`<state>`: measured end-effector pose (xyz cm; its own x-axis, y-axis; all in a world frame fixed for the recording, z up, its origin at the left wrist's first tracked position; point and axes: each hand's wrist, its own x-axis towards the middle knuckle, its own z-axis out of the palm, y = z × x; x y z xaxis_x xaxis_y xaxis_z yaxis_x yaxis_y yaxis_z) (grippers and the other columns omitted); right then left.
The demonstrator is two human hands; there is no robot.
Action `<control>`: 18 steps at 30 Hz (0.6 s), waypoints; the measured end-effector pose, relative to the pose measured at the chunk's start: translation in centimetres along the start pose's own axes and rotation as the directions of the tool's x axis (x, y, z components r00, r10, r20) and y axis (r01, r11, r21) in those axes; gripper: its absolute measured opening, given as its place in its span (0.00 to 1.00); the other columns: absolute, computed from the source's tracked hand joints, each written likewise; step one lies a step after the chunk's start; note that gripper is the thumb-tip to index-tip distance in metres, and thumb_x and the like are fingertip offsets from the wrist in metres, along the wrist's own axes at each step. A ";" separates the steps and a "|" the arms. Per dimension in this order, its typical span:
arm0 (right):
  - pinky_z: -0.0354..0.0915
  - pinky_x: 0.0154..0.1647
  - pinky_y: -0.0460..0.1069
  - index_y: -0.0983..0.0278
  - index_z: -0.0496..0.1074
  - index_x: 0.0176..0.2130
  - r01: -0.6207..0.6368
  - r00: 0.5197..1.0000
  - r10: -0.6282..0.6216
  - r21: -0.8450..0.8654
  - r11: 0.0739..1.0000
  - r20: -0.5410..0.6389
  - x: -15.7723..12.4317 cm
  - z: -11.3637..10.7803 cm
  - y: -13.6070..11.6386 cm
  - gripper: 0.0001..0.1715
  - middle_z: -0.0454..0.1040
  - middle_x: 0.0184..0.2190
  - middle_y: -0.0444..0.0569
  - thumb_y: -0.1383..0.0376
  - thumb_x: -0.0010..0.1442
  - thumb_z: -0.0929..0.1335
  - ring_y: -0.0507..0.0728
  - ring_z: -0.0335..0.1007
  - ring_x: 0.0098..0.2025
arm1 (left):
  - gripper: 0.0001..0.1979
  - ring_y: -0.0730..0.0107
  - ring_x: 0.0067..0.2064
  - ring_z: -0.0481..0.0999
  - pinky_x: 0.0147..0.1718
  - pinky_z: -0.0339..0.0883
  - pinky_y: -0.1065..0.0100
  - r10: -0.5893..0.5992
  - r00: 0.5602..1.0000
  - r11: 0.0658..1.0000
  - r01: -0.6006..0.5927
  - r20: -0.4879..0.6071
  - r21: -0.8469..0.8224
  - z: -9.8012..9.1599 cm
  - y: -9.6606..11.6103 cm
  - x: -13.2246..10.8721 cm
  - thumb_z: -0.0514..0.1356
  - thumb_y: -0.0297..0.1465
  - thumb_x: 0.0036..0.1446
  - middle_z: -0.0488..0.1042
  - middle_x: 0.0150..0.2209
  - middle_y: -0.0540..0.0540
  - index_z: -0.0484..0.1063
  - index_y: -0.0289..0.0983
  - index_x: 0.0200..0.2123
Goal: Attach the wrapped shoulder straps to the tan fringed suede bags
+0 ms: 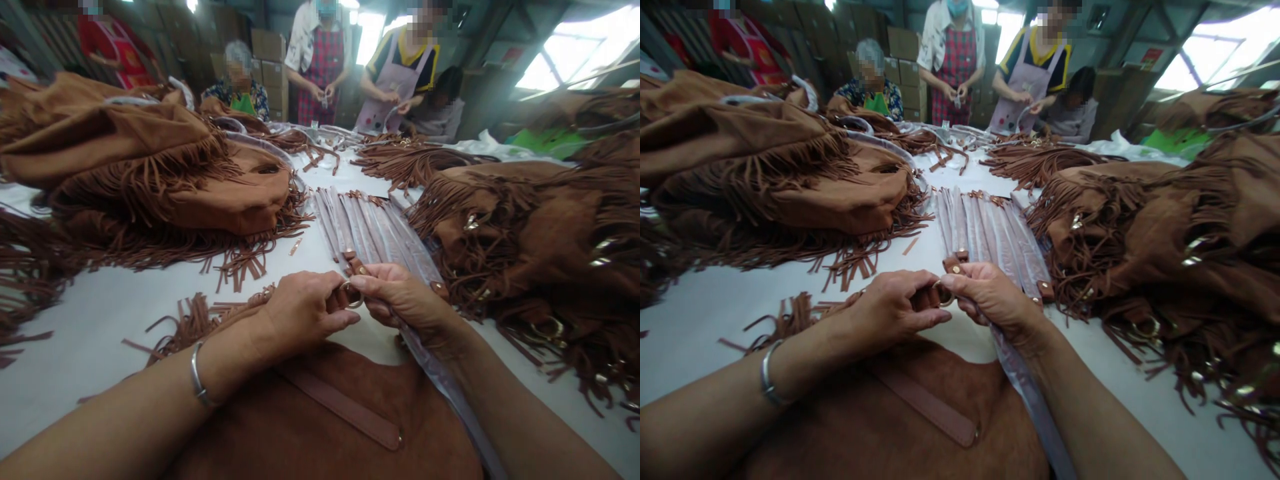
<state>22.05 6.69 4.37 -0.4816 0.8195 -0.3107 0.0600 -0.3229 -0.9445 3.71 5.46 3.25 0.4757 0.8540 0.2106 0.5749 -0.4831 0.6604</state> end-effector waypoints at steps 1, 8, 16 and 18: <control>0.39 0.10 0.38 0.67 0.64 0.33 0.001 1.000 0.000 -0.021 1.000 0.014 -0.1 -0.1 0.0 0.17 0.55 0.14 0.36 0.55 0.55 0.69 0.42 0.43 0.12 | 0.09 0.75 0.25 0.67 0.26 0.58 0.73 0.031 0.999 0.999 -0.031 0.018 0.030 0.0 0.1 0.0 0.64 0.35 0.49 0.69 0.23 0.53 0.68 0.36 0.27; 0.44 0.09 0.38 0.65 0.60 0.31 0.225 0.962 -0.213 0.058 0.973 -0.169 0.0 2.6 1.0 0.17 0.59 0.13 0.36 0.55 0.55 0.68 0.43 0.45 0.11 | 0.12 0.75 0.24 0.67 0.24 0.57 0.74 -0.058 0.990 0.998 0.057 -0.127 -0.010 0.0 -0.1 0.0 0.63 0.35 0.50 0.69 0.22 0.54 0.67 0.37 0.36; 0.44 0.08 0.38 0.64 0.60 0.30 0.171 0.978 -0.147 0.166 0.971 -0.145 0.3 2.6 1.0 0.19 0.59 0.12 0.35 0.54 0.53 0.69 0.43 0.45 0.10 | 0.06 0.78 0.23 0.66 0.24 0.57 0.76 0.005 0.991 0.998 -0.014 -0.137 -0.064 -0.2 -0.2 -0.1 0.61 0.32 0.51 0.69 0.23 0.55 0.70 0.37 0.33; 0.43 0.08 0.38 0.65 0.62 0.32 0.133 0.986 -0.120 0.108 0.985 -0.118 0.2 2.0 0.8 0.19 0.60 0.13 0.36 0.54 0.52 0.70 0.43 0.45 0.10 | 0.05 0.78 0.24 0.66 0.25 0.58 0.75 0.050 0.992 0.999 -0.052 -0.112 -0.015 -0.3 -0.1 -0.1 0.60 0.32 0.52 0.69 0.23 0.54 0.71 0.37 0.32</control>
<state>20.31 5.63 3.75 -0.3785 0.9026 -0.2050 -0.0998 -0.2600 -0.9604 3.39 5.49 3.36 0.4263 0.8451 0.3225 0.5391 -0.5236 0.6597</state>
